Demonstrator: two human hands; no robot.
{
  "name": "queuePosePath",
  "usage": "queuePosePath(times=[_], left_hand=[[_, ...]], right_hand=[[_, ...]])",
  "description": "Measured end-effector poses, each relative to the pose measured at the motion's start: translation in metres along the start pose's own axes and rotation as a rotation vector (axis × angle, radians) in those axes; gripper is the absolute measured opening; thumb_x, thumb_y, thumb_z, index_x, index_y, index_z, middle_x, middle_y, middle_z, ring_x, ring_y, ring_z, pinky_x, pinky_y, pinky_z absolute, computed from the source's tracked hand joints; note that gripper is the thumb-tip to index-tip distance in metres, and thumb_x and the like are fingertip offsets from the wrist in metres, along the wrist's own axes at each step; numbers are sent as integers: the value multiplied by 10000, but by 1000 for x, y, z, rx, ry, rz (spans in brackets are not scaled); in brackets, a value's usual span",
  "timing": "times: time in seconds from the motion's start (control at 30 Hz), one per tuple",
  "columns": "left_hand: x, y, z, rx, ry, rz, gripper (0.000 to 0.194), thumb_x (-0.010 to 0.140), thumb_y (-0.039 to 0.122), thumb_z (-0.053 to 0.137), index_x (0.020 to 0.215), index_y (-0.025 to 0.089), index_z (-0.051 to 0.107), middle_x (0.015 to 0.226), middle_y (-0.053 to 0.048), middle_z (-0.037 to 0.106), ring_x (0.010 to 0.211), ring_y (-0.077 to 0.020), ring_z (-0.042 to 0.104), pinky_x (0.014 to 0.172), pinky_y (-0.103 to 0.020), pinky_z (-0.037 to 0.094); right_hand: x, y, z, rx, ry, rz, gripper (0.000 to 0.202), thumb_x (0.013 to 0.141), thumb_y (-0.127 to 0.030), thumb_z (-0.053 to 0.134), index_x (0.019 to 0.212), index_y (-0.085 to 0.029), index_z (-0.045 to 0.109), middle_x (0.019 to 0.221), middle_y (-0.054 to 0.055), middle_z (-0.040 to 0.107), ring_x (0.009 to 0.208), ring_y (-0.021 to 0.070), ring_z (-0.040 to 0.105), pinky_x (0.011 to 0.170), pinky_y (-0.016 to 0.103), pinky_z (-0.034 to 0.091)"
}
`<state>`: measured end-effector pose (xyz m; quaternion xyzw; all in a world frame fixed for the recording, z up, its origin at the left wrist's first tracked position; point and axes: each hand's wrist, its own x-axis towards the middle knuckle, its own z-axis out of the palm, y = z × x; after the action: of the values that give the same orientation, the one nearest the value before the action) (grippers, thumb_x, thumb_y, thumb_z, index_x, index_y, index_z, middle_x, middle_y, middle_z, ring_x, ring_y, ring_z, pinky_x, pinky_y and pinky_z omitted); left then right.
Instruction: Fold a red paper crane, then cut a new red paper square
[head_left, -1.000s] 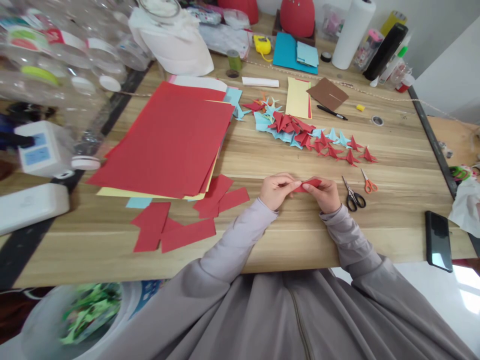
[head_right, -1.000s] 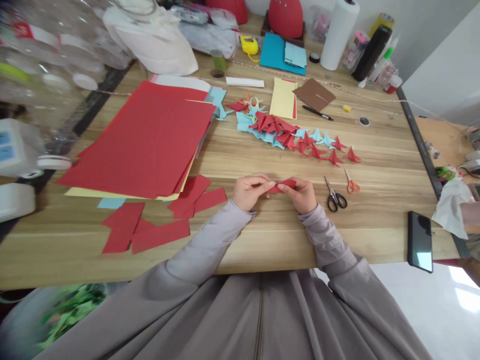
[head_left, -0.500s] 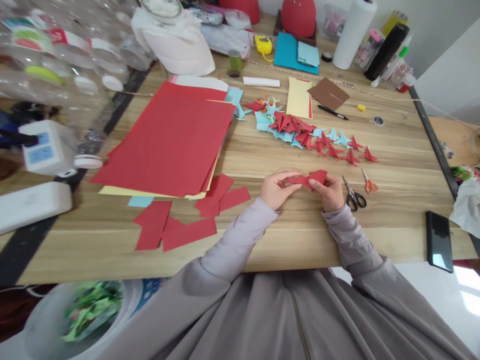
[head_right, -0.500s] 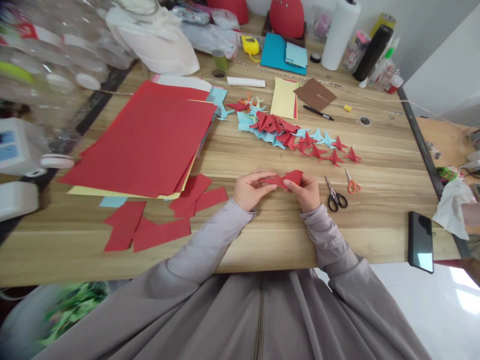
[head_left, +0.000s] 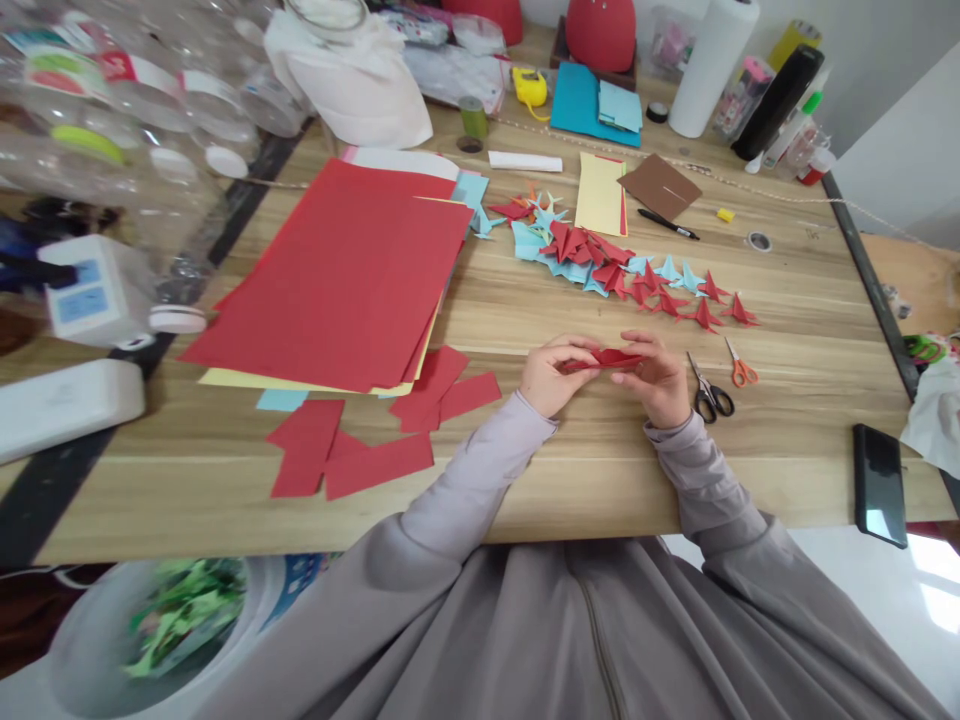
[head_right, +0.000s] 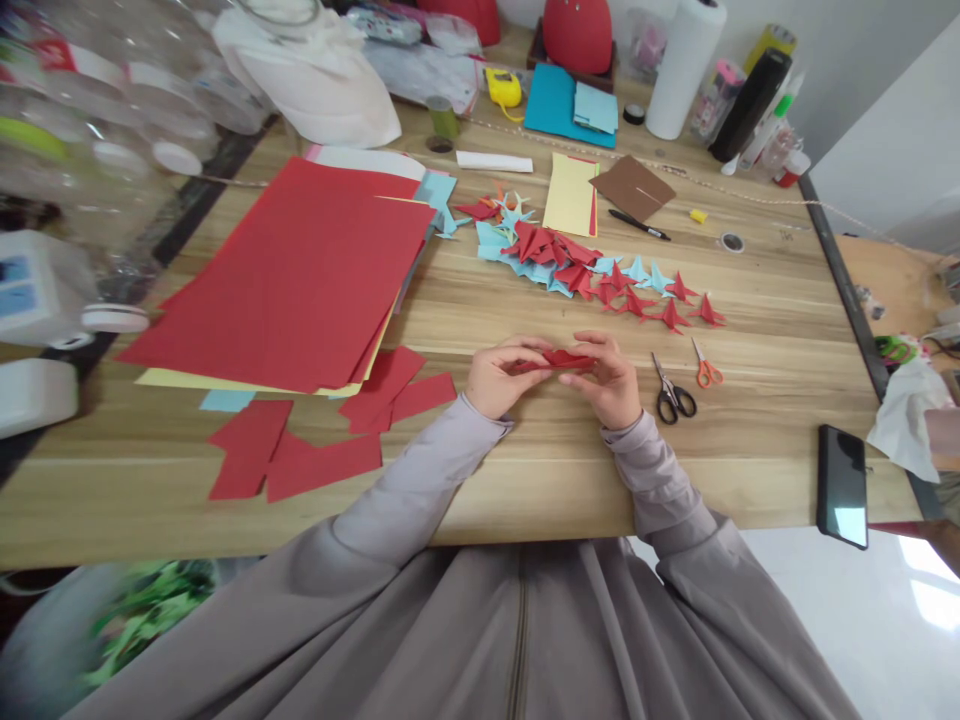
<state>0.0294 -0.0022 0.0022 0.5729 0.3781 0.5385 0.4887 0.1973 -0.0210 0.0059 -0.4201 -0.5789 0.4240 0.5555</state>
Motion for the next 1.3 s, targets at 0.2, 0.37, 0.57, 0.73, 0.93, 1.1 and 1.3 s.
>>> queuePosePath(times=[0.2, 0.37, 0.57, 0.73, 0.93, 1.1, 1.3], left_hand=[[-1, 3, 0, -28, -18, -86, 87, 592, 206, 756, 635, 155, 701, 971, -109, 671, 910, -207, 629, 788, -351, 499], [0, 0, -3, -105, -101, -170, 112, 567, 210, 772, 613, 141, 697, 998, -126, 665, 935, -224, 630, 848, -387, 487], [0, 1, -4, -188, -177, -225, 145, 591, 238, 763, 691, 144, 714, 952, -99, 691, 880, -198, 646, 806, -353, 512], [-1, 4, 0, -268, -129, -385, 299, 547, 287, 792, 781, 125, 702, 689, -40, 688, 595, -139, 626, 598, -295, 528], [-1, 7, -1, -230, -148, -389, 238, 547, 277, 781, 700, 121, 688, 563, -9, 649, 488, -97, 572, 540, -248, 491], [0, 10, -3, -188, -147, -386, 199, 555, 271, 760, 669, 129, 680, 532, 4, 622, 469, -95, 548, 504, -241, 467], [1, 12, -5, -193, -161, -384, 168, 545, 236, 741, 647, 129, 661, 525, 19, 603, 461, -80, 533, 485, -217, 442]], right_hand=[[2, -2, -2, 60, 60, -1, 582, 606, -300, 807, 1142, -337, 584, 1195, 47, 543, 933, 191, 608, 733, 332, 558], [2, -9, 1, -25, -42, -10, 193, 619, -272, 798, 792, -243, 717, 930, 37, 656, 922, 193, 612, 857, 368, 510], [0, -8, 5, -76, -54, 174, 189, 606, -323, 791, 705, -186, 708, 725, 22, 699, 682, 157, 618, 688, 309, 514], [0, -11, 2, -55, 42, 233, 220, 632, -344, 770, 602, -159, 654, 566, -11, 628, 525, 98, 532, 535, 237, 451], [0, -13, 4, 27, -16, 265, 187, 621, -314, 781, 690, -165, 693, 626, 4, 661, 505, 97, 546, 488, 227, 462], [0, -15, 4, 50, -52, 259, 147, 598, -307, 793, 605, -182, 715, 606, 8, 672, 485, 103, 563, 464, 229, 472], [-1, -15, 4, 92, -59, 382, 195, 567, -315, 811, 687, -178, 740, 579, 7, 676, 423, 102, 556, 408, 224, 457]])
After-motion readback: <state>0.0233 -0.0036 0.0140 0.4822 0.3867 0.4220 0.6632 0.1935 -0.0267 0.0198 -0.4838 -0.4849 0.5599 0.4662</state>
